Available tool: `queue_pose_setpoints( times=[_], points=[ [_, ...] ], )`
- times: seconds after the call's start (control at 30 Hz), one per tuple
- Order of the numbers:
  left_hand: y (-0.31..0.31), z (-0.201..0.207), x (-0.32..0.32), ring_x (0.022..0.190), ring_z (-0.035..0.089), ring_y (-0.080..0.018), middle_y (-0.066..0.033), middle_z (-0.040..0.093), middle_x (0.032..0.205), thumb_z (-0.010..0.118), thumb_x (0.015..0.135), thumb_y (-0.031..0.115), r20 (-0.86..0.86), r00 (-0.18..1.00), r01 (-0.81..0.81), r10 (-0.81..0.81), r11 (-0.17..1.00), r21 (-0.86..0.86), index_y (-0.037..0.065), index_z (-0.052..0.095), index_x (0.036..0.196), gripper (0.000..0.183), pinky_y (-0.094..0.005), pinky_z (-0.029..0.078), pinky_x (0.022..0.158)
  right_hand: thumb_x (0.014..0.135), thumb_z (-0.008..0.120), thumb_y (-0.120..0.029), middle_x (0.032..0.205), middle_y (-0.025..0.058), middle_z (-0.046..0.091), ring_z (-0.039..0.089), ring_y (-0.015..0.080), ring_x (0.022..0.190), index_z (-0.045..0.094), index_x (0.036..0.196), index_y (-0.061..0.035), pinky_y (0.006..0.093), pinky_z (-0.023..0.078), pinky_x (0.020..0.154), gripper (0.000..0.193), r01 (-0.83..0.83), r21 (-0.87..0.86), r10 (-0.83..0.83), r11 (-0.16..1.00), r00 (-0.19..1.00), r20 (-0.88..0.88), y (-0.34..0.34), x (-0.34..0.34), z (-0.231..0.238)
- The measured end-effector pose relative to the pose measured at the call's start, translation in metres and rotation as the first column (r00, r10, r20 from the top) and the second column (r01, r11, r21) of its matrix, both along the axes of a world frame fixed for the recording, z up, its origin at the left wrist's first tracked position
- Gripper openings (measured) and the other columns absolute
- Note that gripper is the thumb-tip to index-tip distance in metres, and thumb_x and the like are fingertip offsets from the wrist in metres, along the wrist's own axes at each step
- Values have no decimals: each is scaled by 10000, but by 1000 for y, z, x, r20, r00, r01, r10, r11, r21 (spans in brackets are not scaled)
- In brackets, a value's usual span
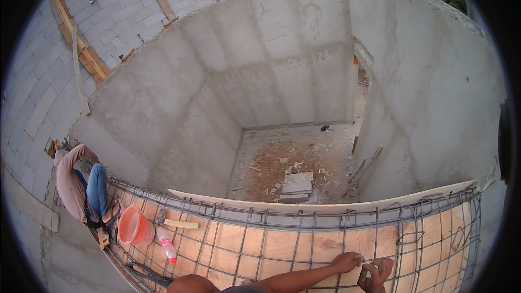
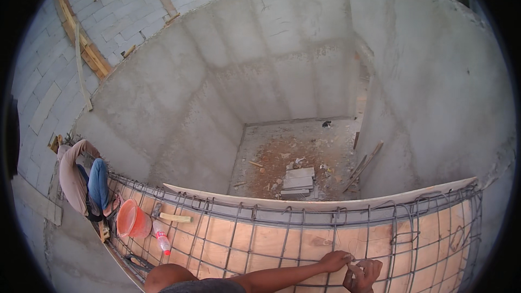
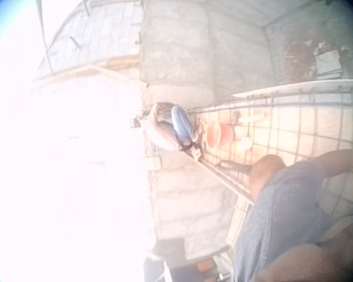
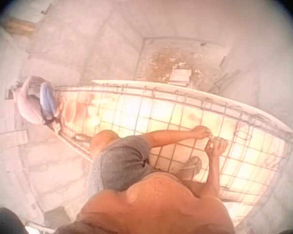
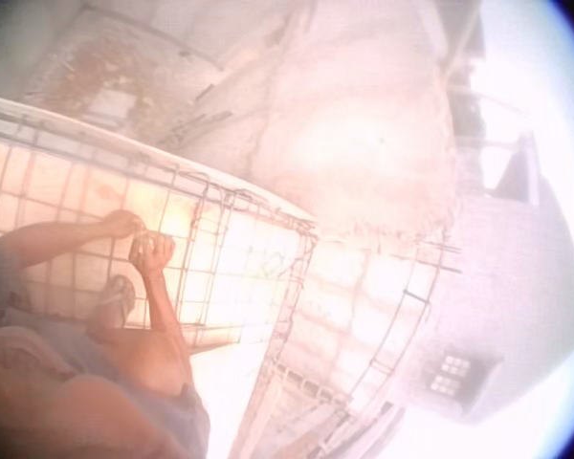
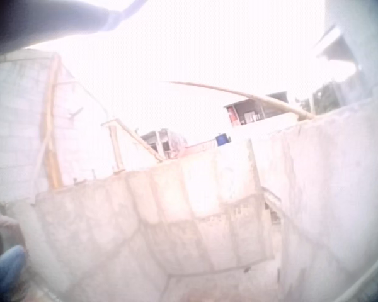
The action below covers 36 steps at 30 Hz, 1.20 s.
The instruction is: The person uses their hands to tie and secure steel reinforcement wires onto a rebar grid over a wooden form at a construction site.
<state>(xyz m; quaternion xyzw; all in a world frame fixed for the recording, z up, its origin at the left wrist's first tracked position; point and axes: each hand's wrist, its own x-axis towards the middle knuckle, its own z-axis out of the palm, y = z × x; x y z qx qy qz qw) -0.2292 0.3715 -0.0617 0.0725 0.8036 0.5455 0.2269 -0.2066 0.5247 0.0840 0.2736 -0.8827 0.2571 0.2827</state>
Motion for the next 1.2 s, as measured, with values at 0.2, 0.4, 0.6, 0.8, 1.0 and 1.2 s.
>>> queue_pose_setpoints(
  times=[0.2,0.4,0.6,0.8,1.0,1.2],
  points=[
    [1,5,-22,675,699,-187,-82,734,839,675,943,312,375,927,-58,7,990,126,48,757,954,276,-347,571,614,846,704,-77,928,151,691,669,378,818,714,981,-54,473,531,835,137,312,91,-287,946,672,682,-2,0,-51],
    [-2,4,-21,715,706,-130,-35,749,886,804,864,215,495,850,-317,180,926,207,42,768,967,205,-293,598,590,771,793,-49,871,168,752,744,342,796,740,908,4,405,575,734,156,335,-50,-179,941,617,766,14,-16,-80],
    [0,4,-17,710,726,-176,-91,754,803,793,862,309,195,931,-304,309,951,-58,63,789,988,276,-344,572,674,768,785,-44,904,204,760,756,343,813,753,988,7,385,589,737,228,437,-97,-50,894,313,948,10,-30,-62],
    [13,30,-18,735,743,-246,-81,737,747,662,940,466,283,945,-135,166,983,-126,133,791,1027,367,-400,560,715,795,647,-32,947,184,751,740,353,841,773,1009,-57,441,593,758,250,-13,140,-94,990,681,726,34,-50,-74],
    [7,18,-19,732,740,-195,-56,751,814,602,973,522,298,954,-7,32,996,-87,147,759,1132,437,-373,555,729,751,691,-190,924,117,728,732,311,860,799,997,-154,430,586,761,272,-392,603,-211,695,690,692,25,-79,-56],
    [9,7,-21,710,712,-158,-26,764,1011,553,1003,445,331,938,45,-100,985,169,127,742,1169,406,-338,547,766,751,710,-261,1003,138,696,730,307,881,789,972,-132,420,584,759,268,-501,711,-209,494,725,656,28,-95,-37]
  ],
)
